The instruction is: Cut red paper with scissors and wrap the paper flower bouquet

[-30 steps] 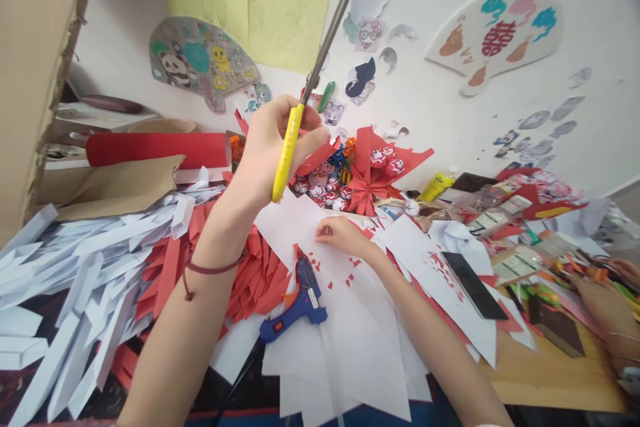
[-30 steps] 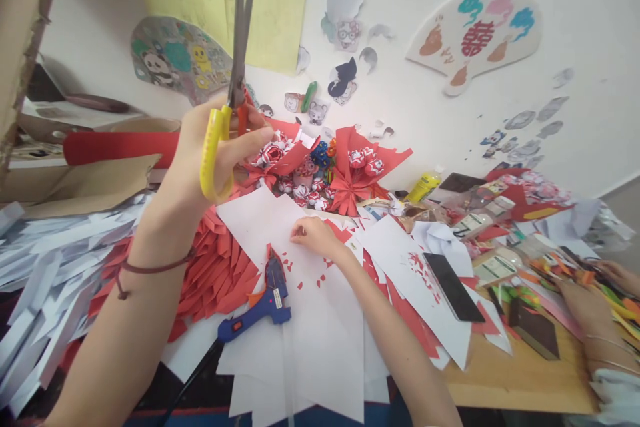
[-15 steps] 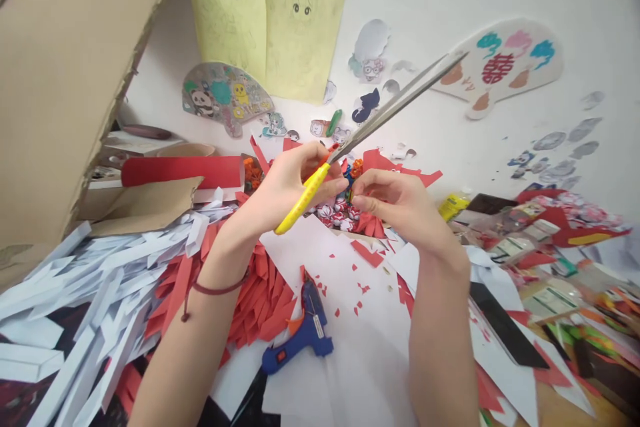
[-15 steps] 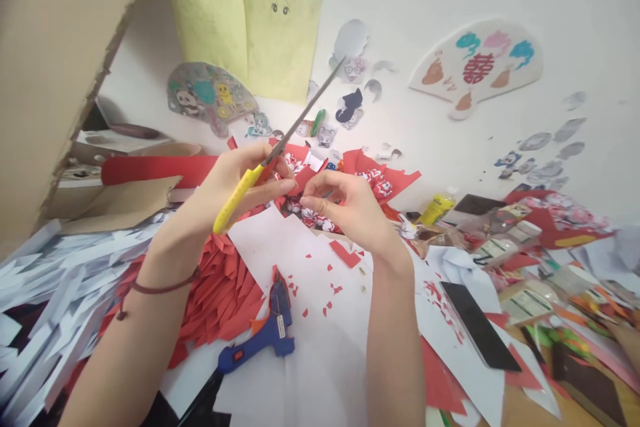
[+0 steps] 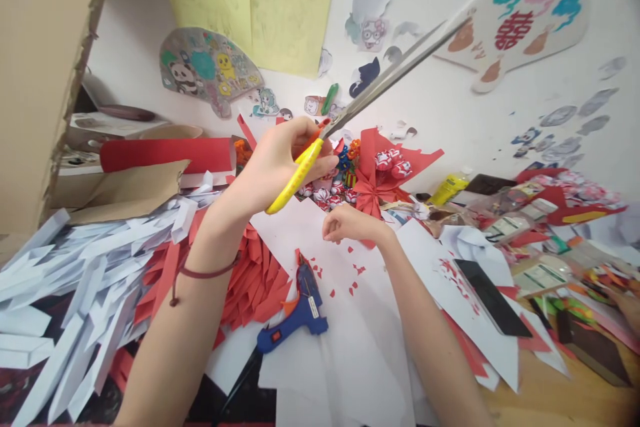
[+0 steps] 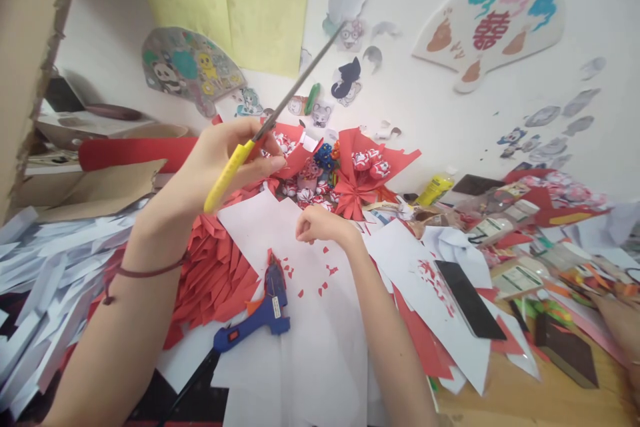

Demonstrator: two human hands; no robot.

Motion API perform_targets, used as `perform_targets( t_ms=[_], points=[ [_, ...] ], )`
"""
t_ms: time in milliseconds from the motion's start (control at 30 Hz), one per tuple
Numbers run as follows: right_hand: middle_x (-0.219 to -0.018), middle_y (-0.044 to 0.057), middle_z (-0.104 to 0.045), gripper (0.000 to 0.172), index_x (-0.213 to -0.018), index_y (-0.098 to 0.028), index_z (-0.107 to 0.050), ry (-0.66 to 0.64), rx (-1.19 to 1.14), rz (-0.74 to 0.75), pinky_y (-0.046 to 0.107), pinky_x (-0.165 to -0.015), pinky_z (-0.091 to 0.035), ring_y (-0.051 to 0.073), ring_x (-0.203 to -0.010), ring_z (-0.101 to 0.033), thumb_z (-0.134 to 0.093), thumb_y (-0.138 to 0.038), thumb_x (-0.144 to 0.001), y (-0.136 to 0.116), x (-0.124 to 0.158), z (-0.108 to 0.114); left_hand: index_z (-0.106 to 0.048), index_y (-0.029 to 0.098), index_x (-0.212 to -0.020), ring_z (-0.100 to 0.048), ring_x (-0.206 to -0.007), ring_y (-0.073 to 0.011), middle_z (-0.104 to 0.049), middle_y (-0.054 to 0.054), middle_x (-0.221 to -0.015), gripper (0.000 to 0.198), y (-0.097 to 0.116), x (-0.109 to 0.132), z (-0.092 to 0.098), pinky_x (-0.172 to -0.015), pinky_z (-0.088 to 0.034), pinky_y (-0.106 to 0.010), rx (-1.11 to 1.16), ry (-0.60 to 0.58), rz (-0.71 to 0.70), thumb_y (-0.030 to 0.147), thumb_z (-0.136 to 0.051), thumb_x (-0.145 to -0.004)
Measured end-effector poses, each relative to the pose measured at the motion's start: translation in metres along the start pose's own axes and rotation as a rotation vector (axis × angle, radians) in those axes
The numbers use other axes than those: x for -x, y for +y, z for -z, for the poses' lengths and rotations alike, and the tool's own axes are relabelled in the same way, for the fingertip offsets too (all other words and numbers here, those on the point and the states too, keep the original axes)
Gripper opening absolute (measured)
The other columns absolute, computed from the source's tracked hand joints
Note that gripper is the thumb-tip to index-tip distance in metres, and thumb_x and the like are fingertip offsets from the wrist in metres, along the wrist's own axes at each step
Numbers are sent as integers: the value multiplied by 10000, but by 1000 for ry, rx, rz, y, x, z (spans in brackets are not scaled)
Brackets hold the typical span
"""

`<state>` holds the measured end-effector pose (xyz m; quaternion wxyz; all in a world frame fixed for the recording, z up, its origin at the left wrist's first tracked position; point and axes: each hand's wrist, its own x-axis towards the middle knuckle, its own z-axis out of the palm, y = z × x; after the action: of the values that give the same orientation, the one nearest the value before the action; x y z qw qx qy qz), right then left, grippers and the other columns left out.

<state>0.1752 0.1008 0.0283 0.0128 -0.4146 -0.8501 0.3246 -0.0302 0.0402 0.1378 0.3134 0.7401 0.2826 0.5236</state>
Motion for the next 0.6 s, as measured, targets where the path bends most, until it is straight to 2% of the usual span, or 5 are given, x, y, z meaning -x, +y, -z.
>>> perform_targets(
  t_ms=[100, 267, 433, 600],
  points=[
    [-739, 51, -741, 139, -862, -135, -746, -19, 21, 64, 215, -597, -488, 144, -644, -669, -673, -169, -748, 0, -3, -4, -564, 197, -773, -506, -504, -64, -569, 30, -681, 161, 0, 0, 0, -423, -398, -196, -41, 7, 8, 205, -723, -752],
    [-781, 35, -749, 157, -856, -153, -758, -77, 61, 154, 209, -653, -477, 137, -701, -667, -753, -212, -710, 5, -18, -23, -559, 201, -731, -494, -486, -69, -530, 38, -607, 158, 4, 0, -1, -402, -391, -191, -77, 15, 7, 201, -716, -754],
    [-752, 36, -748, 156, -825, -145, -763, -79, 91, 152, 200, -634, -457, 130, -679, -658, -775, -235, -698, 14, -24, -31, -584, 208, -754, -523, -519, -85, -579, 19, -644, 174, 1, 0, 0, -418, -415, -202, -86, 11, 11, 249, -751, -733],
    [-696, 28, -730, 226, -732, -158, -763, -107, 154, 86, 205, -554, -405, 123, -615, -615, -817, -359, -643, 2, -15, -30, -603, 200, -778, -529, -541, -90, -551, 18, -627, 187, 1, 0, -2, -438, -428, -205, -131, 12, 46, 301, -757, -744]
  ],
)
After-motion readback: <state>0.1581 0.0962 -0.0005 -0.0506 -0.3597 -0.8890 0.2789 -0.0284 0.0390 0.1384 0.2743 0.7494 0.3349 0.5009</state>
